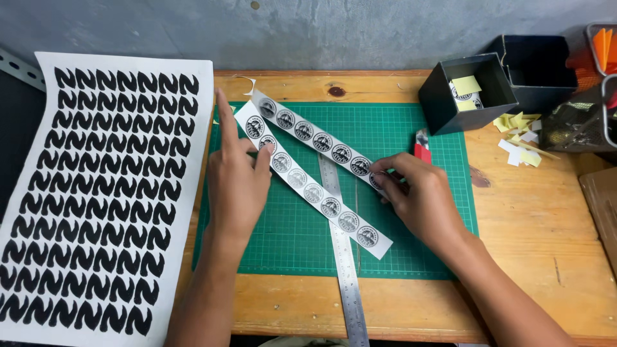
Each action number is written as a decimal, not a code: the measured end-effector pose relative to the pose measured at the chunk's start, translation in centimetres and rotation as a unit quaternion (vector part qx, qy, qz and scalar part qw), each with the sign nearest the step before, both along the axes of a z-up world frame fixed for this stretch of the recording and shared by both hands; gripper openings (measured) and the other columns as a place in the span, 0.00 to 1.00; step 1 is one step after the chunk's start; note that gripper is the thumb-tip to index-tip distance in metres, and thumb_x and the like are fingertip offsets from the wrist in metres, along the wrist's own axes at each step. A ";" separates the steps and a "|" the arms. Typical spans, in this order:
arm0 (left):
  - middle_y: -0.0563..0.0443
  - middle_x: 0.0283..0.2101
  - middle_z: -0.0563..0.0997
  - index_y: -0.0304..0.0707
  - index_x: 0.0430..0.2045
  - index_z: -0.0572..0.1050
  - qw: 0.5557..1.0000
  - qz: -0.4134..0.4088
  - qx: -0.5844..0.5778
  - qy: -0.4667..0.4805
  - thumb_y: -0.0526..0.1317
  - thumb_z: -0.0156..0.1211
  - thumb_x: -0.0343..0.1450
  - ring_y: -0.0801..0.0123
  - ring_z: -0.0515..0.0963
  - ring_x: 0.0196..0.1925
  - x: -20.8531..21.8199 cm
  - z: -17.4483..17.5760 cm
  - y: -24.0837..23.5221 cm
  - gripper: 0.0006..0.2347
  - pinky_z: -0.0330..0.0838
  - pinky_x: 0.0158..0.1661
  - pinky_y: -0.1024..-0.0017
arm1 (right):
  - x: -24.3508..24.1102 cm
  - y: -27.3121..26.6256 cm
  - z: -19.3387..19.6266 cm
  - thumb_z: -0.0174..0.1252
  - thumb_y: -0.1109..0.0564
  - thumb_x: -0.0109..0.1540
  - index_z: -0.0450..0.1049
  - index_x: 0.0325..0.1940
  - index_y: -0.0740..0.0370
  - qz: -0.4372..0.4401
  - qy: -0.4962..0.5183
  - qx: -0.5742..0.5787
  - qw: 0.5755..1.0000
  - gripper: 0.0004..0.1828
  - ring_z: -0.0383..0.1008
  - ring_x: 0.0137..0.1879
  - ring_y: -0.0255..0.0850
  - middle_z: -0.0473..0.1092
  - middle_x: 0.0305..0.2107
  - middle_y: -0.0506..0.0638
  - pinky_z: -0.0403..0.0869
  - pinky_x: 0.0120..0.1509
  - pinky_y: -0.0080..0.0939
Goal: The person uses a red utility knife and a metal ruler to cut circular stickers from a long strip on a green cutting mat. They align the ruler between each sticker and slice through the paper to separate them, placing the cut stickers into a black box.
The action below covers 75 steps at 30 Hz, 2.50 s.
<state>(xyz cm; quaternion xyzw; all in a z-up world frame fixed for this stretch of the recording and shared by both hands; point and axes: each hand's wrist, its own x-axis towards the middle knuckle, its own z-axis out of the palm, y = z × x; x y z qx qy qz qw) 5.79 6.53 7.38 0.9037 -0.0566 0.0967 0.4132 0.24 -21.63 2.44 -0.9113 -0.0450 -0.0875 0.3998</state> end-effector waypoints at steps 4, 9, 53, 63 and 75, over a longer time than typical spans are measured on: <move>0.23 0.43 0.88 0.33 0.87 0.31 0.996 0.032 0.079 0.038 0.26 0.71 0.77 0.29 0.91 0.46 -0.1 0.3 0.4 0.50 0.82 0.47 0.44 | 0.2 0.3 -0.3 0.70 0.68 0.67 0.88 0.50 0.55 0.007 -0.025 -0.085 0.996 0.12 0.88 0.40 0.42 0.84 0.38 0.45 0.84 0.47 0.38; 0.14 0.71 0.69 0.29 0.86 0.46 0.979 0.010 0.204 0.001 0.37 0.86 0.68 0.24 0.80 0.65 0.1 0.2 -0.5 0.54 0.71 0.60 0.22 | -0.3 0.2 0.9 0.71 0.61 0.69 0.86 0.53 0.57 0.032 -0.145 -0.240 0.960 0.09 0.78 0.65 0.53 0.81 0.55 0.51 0.77 0.59 0.50; 0.39 0.89 0.40 0.53 0.87 0.49 0.910 -0.290 0.292 0.055 0.59 0.66 0.78 0.32 0.38 0.88 -1.3 -5.4 -1.3 0.42 0.37 0.77 0.31 | -2.6 -2.8 4.1 0.79 0.48 0.69 0.70 0.42 0.55 -0.091 0.058 -0.080 0.991 0.22 0.61 0.30 0.42 0.67 0.25 0.46 0.64 0.45 0.45; 0.34 0.88 0.51 0.53 0.86 0.55 0.932 -0.111 0.341 -0.049 0.68 0.44 0.83 0.32 0.52 0.87 -0.8 -9.3 -4.3 0.36 0.52 0.74 0.30 | -8.9 5.5 -0.5 0.71 0.25 0.66 0.62 0.50 0.50 0.028 0.187 -0.220 0.957 0.35 0.81 0.36 0.68 0.80 0.37 0.53 0.74 0.33 0.67; 0.36 0.73 0.74 0.49 0.66 0.80 0.950 0.018 0.273 -0.151 0.72 0.62 0.75 0.43 0.72 0.65 2.6 -9.8 -4.7 0.33 0.65 0.51 0.41 | -12.9 3.6 0.3 0.64 0.43 0.67 0.64 0.48 0.50 -0.062 0.187 -0.330 0.923 0.18 0.80 0.43 0.62 0.72 0.41 0.52 0.76 0.37 0.66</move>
